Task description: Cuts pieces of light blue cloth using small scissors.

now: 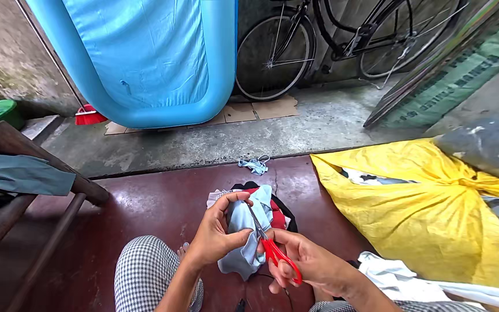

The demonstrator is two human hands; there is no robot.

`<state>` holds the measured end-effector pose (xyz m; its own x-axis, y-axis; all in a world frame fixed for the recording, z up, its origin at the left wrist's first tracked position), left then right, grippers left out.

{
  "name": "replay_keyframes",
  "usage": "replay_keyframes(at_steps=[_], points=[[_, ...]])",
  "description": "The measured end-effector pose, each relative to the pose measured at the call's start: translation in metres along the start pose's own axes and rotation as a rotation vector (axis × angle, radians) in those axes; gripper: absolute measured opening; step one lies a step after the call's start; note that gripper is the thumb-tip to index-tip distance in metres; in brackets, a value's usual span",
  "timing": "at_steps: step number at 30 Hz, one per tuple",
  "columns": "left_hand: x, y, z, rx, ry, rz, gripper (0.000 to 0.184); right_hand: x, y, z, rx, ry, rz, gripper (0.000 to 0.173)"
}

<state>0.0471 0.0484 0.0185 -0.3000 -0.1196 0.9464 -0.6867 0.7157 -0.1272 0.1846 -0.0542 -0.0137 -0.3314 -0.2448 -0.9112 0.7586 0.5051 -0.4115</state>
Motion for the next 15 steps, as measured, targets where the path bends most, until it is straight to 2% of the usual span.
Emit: replay_keyframes(at_steps=[5,10,15], points=[[-0.002,-0.008,0.003,-0.051,-0.014,-0.141,0.072,0.001,0.007,0.006,0.035,-0.015,0.188,0.044],[-0.006,-0.01,0.002,-0.1,-0.009,-0.19,0.075,0.004,0.013,0.006,0.084,-0.037,0.261,0.047],[-0.006,-0.006,0.001,-0.089,0.0,-0.224,0.08,0.004,0.016,0.008,0.173,-0.104,0.262,0.04]])
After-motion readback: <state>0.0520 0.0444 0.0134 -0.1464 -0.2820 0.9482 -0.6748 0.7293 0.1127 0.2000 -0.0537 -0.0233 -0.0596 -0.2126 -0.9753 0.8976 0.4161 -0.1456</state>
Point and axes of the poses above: each hand's wrist, its own z-axis away from the middle knuckle, its own y-axis out of the back of the hand, x = y × z, the point moved 7 cm from there along -z, towards the middle knuckle, and after that the axes turned 2 degrees about -y, right-handed, at the moved point
